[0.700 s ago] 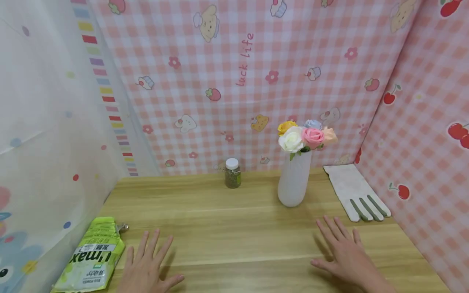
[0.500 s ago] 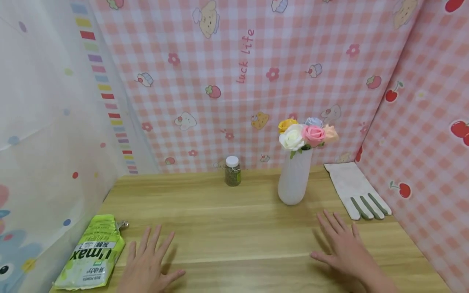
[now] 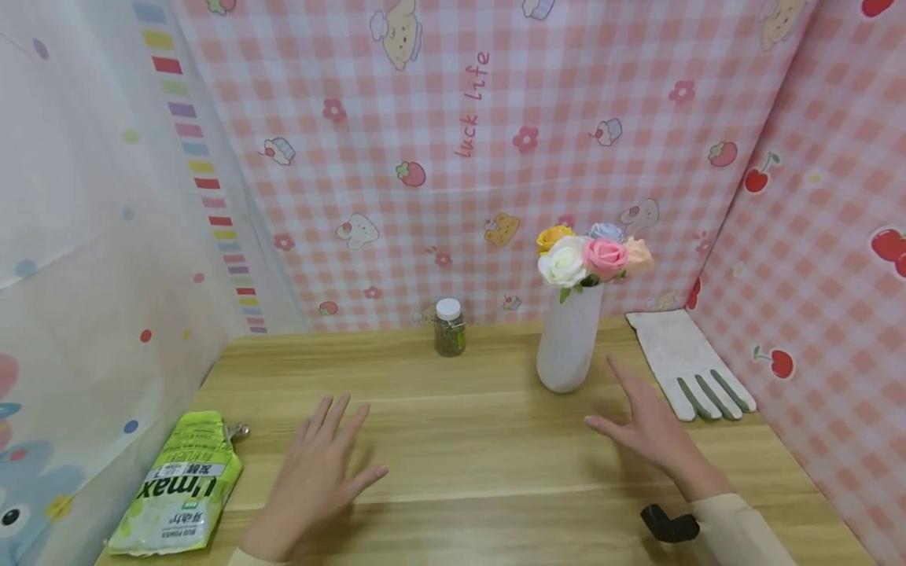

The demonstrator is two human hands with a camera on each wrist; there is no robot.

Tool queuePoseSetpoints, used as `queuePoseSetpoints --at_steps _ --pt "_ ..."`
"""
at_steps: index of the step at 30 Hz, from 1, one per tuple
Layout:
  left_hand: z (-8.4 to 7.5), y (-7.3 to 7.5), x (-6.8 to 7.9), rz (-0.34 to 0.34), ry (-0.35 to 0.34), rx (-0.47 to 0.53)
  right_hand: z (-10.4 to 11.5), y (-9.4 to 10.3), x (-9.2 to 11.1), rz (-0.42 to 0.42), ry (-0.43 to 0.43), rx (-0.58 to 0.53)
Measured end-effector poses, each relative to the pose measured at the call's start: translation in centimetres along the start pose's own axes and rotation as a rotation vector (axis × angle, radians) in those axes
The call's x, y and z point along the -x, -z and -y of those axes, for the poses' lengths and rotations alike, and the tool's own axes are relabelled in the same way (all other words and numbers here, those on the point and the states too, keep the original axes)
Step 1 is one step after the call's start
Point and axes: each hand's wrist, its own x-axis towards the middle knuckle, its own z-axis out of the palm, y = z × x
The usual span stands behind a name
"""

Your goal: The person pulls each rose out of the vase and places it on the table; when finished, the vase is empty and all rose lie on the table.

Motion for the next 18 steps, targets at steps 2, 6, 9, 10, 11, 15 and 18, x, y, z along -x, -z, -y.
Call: queuePoseSetpoints --at_steps 2,6,9,10,11,15,18 --pt "-0.5 -0.3 -1.0 -0.030 -0.044 0.017 -0.2 -0.1 -1.1 -0.014 -0.063 -0.053" --pt "-2.0 -0.5 -3.1 -0.055 -0.106 0.079 -0.5 -0.4 -3.2 -0.043 -0.180 -0.161" --pt "-3.3 -0.3 -4.6 -0.046 -0.117 0.168 -0.8 -1.1 -4.5 -0.086 -0.234 -0.227" --pt "-3.8 -0.3 -5.1 -0.038 -0.111 0.203 -0.9 -1.4 -4.8 -0.107 -0.248 -0.243" --pt "-4.2 -0.3 -5.7 -0.029 -0.100 0.248 -1.0 -1.7 -5.0 -0.130 -0.258 -0.266" --pt "-5.6 -0.4 -7.7 0.009 -0.037 0.371 -1.2 -3.4 -5.4 -0.223 -0.293 -0.375" --pt "-6.3 -0.7 -9.4 0.037 -0.004 0.410 -1.2 -4.6 -5.0 -0.276 -0.327 -0.446"
